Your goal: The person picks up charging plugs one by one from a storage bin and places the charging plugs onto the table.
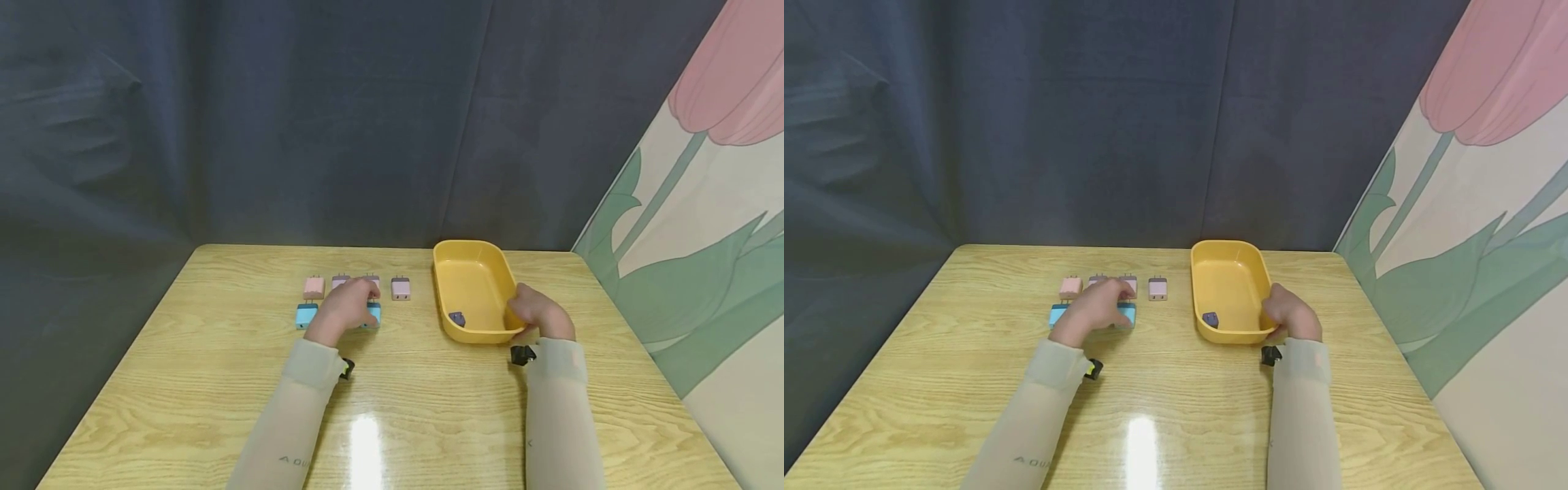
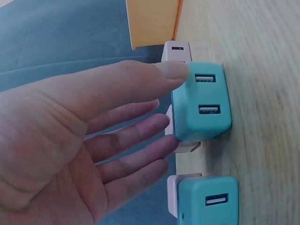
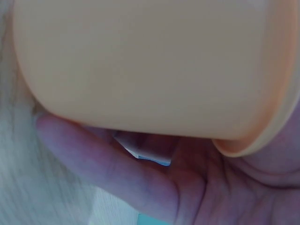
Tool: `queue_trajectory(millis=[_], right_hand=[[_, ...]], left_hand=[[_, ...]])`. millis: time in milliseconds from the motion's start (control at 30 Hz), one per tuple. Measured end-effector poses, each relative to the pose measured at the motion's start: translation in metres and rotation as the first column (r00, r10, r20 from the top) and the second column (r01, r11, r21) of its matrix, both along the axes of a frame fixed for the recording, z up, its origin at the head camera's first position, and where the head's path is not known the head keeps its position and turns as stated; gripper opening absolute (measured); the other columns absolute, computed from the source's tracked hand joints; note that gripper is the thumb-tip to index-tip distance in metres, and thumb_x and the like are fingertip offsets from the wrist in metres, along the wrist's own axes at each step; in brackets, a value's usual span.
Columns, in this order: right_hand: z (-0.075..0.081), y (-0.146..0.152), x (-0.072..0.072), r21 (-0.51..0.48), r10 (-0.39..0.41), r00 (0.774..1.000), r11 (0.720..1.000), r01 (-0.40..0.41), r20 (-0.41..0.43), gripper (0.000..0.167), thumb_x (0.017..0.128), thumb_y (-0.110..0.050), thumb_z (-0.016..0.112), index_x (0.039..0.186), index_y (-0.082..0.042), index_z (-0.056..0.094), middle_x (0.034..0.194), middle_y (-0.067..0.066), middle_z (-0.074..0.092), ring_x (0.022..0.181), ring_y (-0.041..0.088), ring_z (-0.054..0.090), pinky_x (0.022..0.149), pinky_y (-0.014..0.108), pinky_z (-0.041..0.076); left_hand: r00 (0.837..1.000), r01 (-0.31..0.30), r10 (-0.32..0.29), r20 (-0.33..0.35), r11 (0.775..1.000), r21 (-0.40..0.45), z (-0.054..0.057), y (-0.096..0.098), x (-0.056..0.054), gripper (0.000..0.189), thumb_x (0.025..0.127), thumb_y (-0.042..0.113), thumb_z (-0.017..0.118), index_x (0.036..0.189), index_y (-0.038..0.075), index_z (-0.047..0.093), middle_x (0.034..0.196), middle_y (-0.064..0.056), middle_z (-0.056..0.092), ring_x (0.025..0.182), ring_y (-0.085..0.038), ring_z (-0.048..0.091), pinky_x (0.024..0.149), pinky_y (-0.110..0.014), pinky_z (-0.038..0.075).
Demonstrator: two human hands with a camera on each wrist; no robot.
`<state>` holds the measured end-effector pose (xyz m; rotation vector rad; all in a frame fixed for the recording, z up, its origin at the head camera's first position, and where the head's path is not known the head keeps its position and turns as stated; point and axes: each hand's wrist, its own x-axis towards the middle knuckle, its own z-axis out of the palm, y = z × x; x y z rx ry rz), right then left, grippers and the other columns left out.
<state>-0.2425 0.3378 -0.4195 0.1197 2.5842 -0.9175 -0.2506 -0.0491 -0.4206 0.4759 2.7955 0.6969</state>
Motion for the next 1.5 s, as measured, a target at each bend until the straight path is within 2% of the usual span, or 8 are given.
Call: queue_trajectory(millis=[267, 567, 1033, 1333, 1500], right_hand=[[0.0005, -0.0002, 0.0010, 0.008, 0.001, 1.000, 1.000, -0.001, 0.004, 0.036, 0.094, -0.007, 0.043, 0.124, 0.008, 0.055, 0.103, 0.020, 0.068, 0.079, 0.025, 0.071, 0.072, 0.033, 0.064], [-0.0009, -0.0012, 0.0002, -0.015, 0.010, 1.000, 1.000, -0.010, -0.005, 0.033, 0.092, -0.004, 0.043, 0.118, 0.009, 0.058, 0.097, 0.019, 0.071, 0.072, 0.022, 0.072, 0.068, 0.036, 0.065], [-0.0022, -0.0014, -0.0011, 0.005, 0.013, 1.000, 1.000, -0.013, -0.015, 0.032, 0.091, -0.005, 0.045, 0.116, 0.008, 0.060, 0.094, 0.016, 0.071, 0.072, 0.022, 0.070, 0.067, 0.032, 0.061], [-0.0009, -0.0005, 0.0005, 0.019, 0.006, 1.000, 1.000, -0.006, -0.006, 0.034, 0.093, -0.007, 0.045, 0.121, 0.007, 0.058, 0.097, 0.016, 0.069, 0.079, 0.024, 0.069, 0.071, 0.031, 0.058], [0.0002, -0.0005, 0.0004, 0.021, 0.002, 1.000, 1.000, -0.002, 0.000, 0.036, 0.095, -0.007, 0.044, 0.125, 0.008, 0.056, 0.101, 0.019, 0.068, 0.080, 0.025, 0.070, 0.072, 0.033, 0.062]], left_hand=[[1.000, 0.003, -0.003, 0.002, 1.000, 0.001, 0.0007, -0.0011, -0.0011, 0.060, 0.088, 0.014, 0.092, 0.144, 0.009, 0.070, 0.146, -0.008, 0.071, 0.133, -0.028, 0.067, 0.112, -0.046, 0.059], [1.000, 0.016, -0.016, 0.011, 1.000, -0.019, -0.0008, -0.0005, -0.0023, 0.061, 0.090, 0.015, 0.090, 0.146, 0.009, 0.068, 0.147, -0.008, 0.070, 0.135, -0.028, 0.066, 0.112, -0.045, 0.058], [1.000, 0.010, -0.009, 0.020, 1.000, -0.016, -0.0017, -0.0008, -0.0026, 0.061, 0.090, 0.015, 0.090, 0.147, 0.009, 0.068, 0.146, -0.009, 0.070, 0.134, -0.028, 0.066, 0.111, -0.046, 0.059], [0.999, 0.032, -0.031, -0.022, 0.999, 0.023, 0.0024, -0.0004, -0.0007, 0.058, 0.089, 0.015, 0.091, 0.143, 0.009, 0.070, 0.145, -0.009, 0.070, 0.131, -0.027, 0.067, 0.112, -0.047, 0.058], [0.996, 0.064, -0.062, -0.062, 0.997, 0.040, 0.0069, 0.0019, 0.0018, 0.052, 0.096, 0.020, 0.084, 0.145, 0.010, 0.069, 0.147, -0.009, 0.068, 0.129, -0.028, 0.069, 0.108, -0.048, 0.059]])
